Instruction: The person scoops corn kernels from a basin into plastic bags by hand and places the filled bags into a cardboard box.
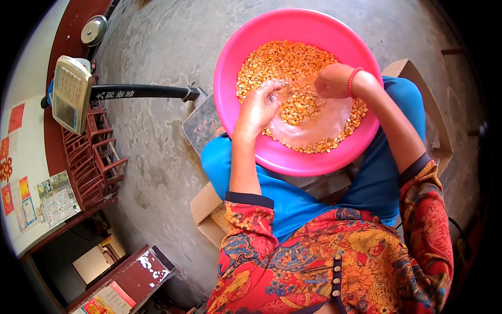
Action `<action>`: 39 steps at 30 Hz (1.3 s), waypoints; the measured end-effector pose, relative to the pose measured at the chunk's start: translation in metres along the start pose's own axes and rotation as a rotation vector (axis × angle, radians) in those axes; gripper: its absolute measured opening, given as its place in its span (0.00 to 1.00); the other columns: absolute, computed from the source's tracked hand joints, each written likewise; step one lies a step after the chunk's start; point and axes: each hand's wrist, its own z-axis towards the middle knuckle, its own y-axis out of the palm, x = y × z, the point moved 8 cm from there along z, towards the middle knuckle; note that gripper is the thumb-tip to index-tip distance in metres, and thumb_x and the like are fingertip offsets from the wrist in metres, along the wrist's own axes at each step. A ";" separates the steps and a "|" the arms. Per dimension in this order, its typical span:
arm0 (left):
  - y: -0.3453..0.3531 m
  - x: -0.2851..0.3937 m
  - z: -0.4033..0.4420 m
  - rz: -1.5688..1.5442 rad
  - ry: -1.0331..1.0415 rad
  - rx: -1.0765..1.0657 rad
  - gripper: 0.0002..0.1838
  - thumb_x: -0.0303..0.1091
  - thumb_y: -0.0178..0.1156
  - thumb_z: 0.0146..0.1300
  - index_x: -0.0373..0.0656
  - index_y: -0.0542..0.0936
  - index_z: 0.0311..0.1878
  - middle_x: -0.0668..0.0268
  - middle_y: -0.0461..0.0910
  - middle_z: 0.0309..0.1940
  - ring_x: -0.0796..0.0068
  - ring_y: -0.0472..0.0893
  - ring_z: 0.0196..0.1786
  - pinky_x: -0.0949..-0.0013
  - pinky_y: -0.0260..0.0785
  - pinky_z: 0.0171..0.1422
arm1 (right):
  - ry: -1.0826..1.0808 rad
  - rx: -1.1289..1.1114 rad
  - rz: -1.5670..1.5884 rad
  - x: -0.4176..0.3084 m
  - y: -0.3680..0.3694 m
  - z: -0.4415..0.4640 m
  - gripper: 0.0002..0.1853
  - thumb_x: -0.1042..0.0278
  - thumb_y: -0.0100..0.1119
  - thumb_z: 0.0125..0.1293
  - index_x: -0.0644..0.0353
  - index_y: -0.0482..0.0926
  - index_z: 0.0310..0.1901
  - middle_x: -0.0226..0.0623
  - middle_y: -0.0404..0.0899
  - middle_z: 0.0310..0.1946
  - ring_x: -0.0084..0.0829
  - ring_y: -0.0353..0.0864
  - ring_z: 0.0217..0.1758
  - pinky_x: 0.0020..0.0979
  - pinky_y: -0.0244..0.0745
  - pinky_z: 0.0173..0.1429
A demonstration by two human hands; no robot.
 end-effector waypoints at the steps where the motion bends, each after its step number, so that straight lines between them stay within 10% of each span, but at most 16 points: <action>1: -0.001 0.001 0.000 -0.031 0.019 0.016 0.19 0.23 0.57 0.47 0.38 0.79 0.47 0.51 0.80 0.42 0.57 0.80 0.46 0.65 0.71 0.52 | -0.004 0.013 0.023 0.004 -0.005 -0.005 0.08 0.63 0.57 0.49 0.55 0.82 0.28 0.43 0.79 0.25 0.45 0.79 0.32 0.41 0.72 0.39; 8: -0.001 0.007 -0.001 -0.003 -0.015 0.001 0.19 0.23 0.57 0.47 0.40 0.80 0.47 0.51 0.80 0.41 0.58 0.81 0.44 0.65 0.72 0.50 | 0.108 0.004 0.044 0.041 -0.019 -0.017 0.08 0.65 0.56 0.47 0.57 0.81 0.26 0.42 0.79 0.23 0.43 0.77 0.28 0.37 0.72 0.33; 13: 0.009 0.006 -0.001 -0.020 -0.007 -0.048 0.17 0.23 0.57 0.49 0.40 0.80 0.45 0.51 0.81 0.35 0.62 0.82 0.37 0.65 0.73 0.44 | 0.167 0.652 0.099 0.051 -0.072 -0.028 0.06 0.70 0.54 0.54 0.59 0.79 0.31 0.41 0.79 0.29 0.42 0.78 0.34 0.36 0.73 0.39; 19: 0.021 0.009 -0.005 -0.047 -0.077 -0.255 0.20 0.23 0.58 0.48 0.39 0.80 0.48 0.64 0.81 0.36 0.77 0.78 0.38 0.71 0.70 0.46 | 0.199 0.629 -0.005 0.060 -0.043 0.009 0.14 0.75 0.54 0.53 0.56 0.78 0.43 0.44 0.78 0.39 0.44 0.78 0.43 0.41 0.72 0.48; 25: 0.014 0.008 -0.005 -0.086 -0.054 -0.152 0.16 0.25 0.57 0.49 0.40 0.81 0.45 0.53 0.81 0.30 0.64 0.82 0.33 0.65 0.72 0.42 | 0.079 0.624 -0.173 0.025 -0.010 0.017 0.24 0.71 0.58 0.50 0.54 0.74 0.53 0.45 0.74 0.50 0.44 0.75 0.51 0.39 0.71 0.54; 27: 0.013 0.006 -0.003 -0.098 -0.013 -0.122 0.16 0.25 0.57 0.50 0.40 0.81 0.45 0.52 0.81 0.31 0.64 0.82 0.34 0.65 0.72 0.42 | 0.188 0.261 0.010 0.030 0.003 0.024 0.22 0.70 0.58 0.53 0.54 0.74 0.52 0.48 0.76 0.45 0.43 0.76 0.50 0.40 0.71 0.54; 31: 0.016 0.002 -0.003 -0.115 -0.115 -0.206 0.19 0.23 0.57 0.51 0.35 0.78 0.49 0.59 0.80 0.44 0.73 0.78 0.46 0.70 0.69 0.52 | 0.181 0.232 0.150 0.049 0.023 0.040 0.16 0.69 0.55 0.56 0.55 0.75 0.49 0.46 0.78 0.40 0.46 0.77 0.49 0.42 0.72 0.52; 33: 0.015 0.004 -0.003 -0.098 -0.082 -0.197 0.19 0.23 0.57 0.52 0.35 0.78 0.49 0.60 0.80 0.45 0.72 0.78 0.46 0.70 0.69 0.53 | 0.186 0.471 0.239 0.072 0.026 0.046 0.13 0.64 0.53 0.62 0.57 0.76 0.46 0.41 0.78 0.29 0.37 0.80 0.38 0.37 0.74 0.41; 36: 0.013 0.008 -0.001 -0.075 0.029 -0.117 0.17 0.24 0.57 0.51 0.36 0.79 0.48 0.56 0.81 0.43 0.67 0.80 0.44 0.68 0.70 0.51 | 0.324 0.265 0.790 0.067 0.001 0.034 0.14 0.56 0.52 0.65 0.57 0.76 0.44 0.31 0.74 0.24 0.24 0.74 0.25 0.29 0.70 0.27; 39: 0.005 0.014 -0.001 -0.057 0.023 -0.064 0.16 0.25 0.57 0.51 0.38 0.80 0.46 0.53 0.81 0.41 0.62 0.82 0.43 0.67 0.72 0.48 | 0.052 0.286 1.191 0.028 -0.030 0.023 0.13 0.53 0.51 0.68 0.54 0.75 0.42 0.21 0.69 0.24 0.12 0.62 0.19 0.18 0.57 0.19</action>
